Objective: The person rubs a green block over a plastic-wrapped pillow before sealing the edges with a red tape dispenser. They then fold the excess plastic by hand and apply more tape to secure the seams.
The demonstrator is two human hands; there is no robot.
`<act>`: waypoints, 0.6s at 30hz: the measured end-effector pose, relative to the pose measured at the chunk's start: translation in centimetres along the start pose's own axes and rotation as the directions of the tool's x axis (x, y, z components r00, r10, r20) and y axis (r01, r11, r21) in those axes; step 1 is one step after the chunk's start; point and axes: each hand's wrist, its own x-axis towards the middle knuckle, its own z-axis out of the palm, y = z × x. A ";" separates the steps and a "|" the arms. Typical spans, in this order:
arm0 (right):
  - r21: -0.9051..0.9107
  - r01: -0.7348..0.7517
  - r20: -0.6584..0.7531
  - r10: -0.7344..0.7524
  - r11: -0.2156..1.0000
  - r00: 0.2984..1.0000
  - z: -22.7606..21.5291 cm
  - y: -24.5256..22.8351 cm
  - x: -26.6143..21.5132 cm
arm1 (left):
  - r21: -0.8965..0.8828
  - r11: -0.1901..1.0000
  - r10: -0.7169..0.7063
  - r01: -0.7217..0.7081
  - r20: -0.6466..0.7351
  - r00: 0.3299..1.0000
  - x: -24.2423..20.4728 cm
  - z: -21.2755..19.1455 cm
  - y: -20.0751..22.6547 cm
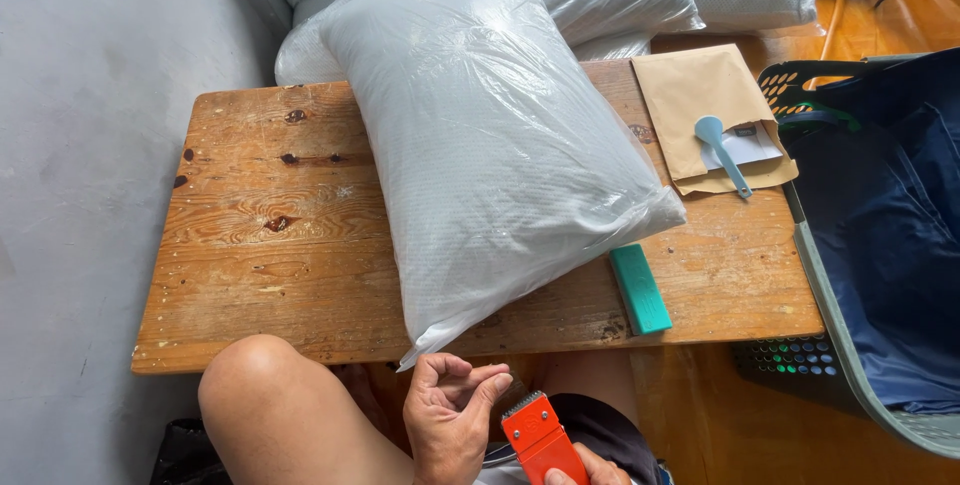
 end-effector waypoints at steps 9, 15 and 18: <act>-0.118 0.047 0.020 -0.045 0.992 0.999 -1.4 -2.9 -0.7 | -0.016 0.998 0.056 -0.056 0.022 0.998 0.3 0.4 -0.4; -0.289 -0.151 0.048 0.172 0.945 0.984 -1.6 -3.5 -1.1 | -0.051 0.998 0.042 -0.041 0.033 0.999 0.1 0.6 -0.9; -0.322 -0.101 0.033 0.118 0.941 0.993 -1.1 -2.0 -0.6 | -0.054 0.998 0.036 -0.035 0.023 0.999 0.1 0.5 -1.0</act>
